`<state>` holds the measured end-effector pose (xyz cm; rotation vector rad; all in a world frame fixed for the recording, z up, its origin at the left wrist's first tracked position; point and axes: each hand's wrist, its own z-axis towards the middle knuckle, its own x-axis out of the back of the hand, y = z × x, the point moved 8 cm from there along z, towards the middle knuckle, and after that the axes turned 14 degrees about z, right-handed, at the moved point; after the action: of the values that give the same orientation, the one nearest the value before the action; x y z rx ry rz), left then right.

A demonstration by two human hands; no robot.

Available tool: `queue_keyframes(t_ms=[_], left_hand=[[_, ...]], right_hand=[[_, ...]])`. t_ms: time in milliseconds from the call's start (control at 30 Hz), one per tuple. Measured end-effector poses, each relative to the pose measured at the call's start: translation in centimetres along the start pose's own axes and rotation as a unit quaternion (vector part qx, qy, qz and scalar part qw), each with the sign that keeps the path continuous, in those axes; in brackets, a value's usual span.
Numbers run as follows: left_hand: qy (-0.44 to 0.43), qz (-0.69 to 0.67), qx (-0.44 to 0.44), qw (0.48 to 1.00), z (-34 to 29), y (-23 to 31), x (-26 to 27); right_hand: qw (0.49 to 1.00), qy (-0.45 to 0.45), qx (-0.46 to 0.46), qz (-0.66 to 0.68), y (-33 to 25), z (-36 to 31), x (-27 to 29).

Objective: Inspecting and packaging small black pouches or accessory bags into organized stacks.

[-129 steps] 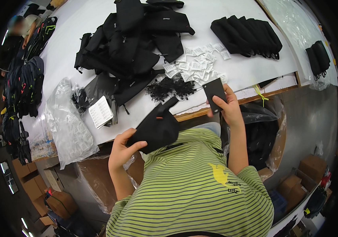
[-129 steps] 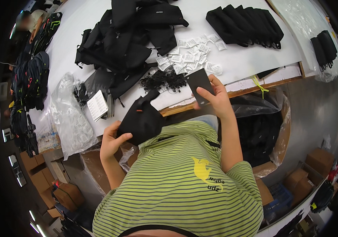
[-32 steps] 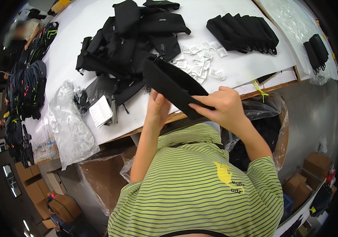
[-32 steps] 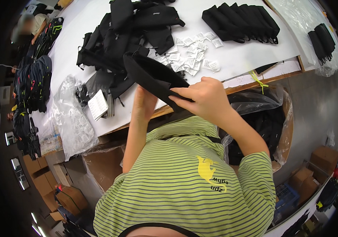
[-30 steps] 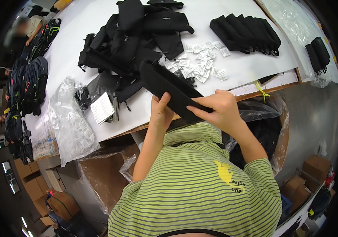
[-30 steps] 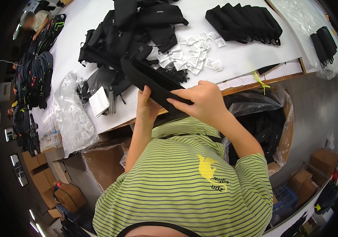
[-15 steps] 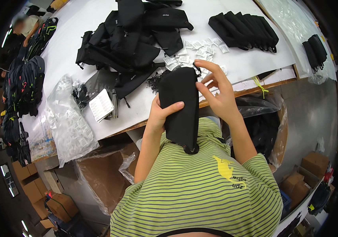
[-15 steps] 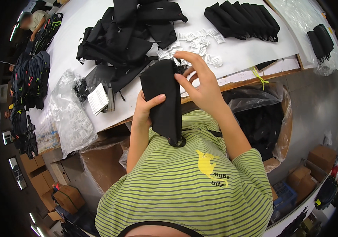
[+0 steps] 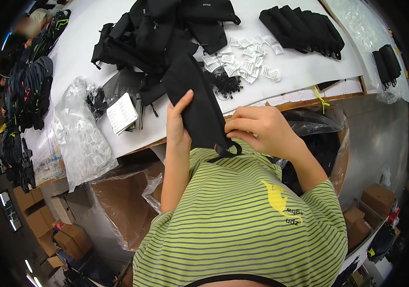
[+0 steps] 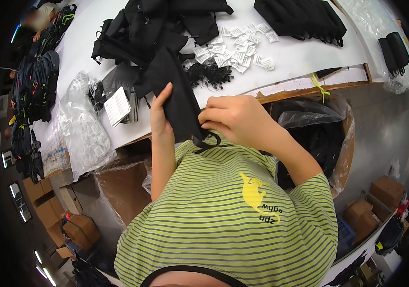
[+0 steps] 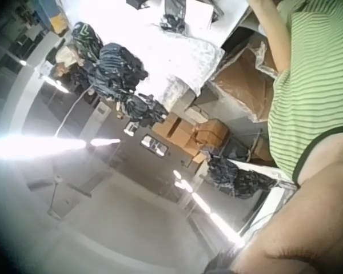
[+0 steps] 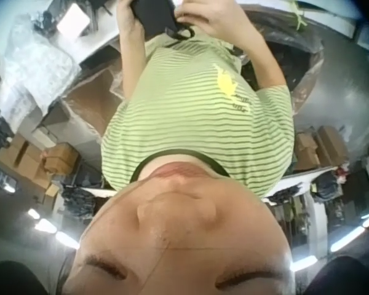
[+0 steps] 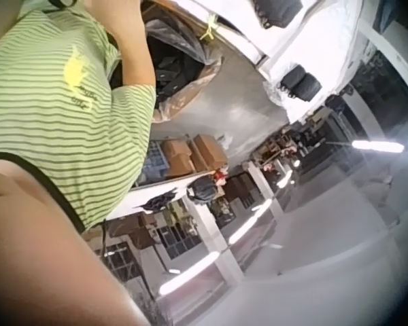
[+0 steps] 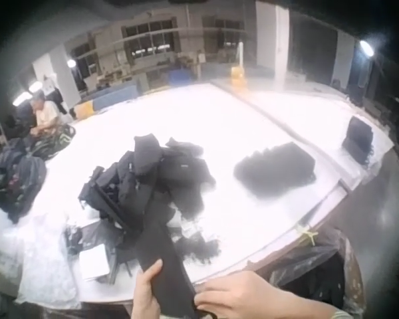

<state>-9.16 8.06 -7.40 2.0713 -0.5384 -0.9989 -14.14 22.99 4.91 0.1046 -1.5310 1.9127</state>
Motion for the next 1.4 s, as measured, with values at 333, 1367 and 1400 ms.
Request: queue_keyframes(t_ms=[333,1367,1400], left_hand=[[0.055,-0.02,-0.018,0.998,-0.7,0.2,0.4],[-0.059,0.374,-0.145,0.914,0.1,1.1,2.8],[-0.071,0.367,-0.109,0.921,-0.1,0.4,3.7]], right_hand=[[0.976,0.005,0.062,-0.206,-1.6,0.2,-1.0],[0.909,0.099,-0.379,0.143,14.2,-3.4,13.5],[0.929,0.177,-0.294,0.138,14.5,-3.3,16.9]])
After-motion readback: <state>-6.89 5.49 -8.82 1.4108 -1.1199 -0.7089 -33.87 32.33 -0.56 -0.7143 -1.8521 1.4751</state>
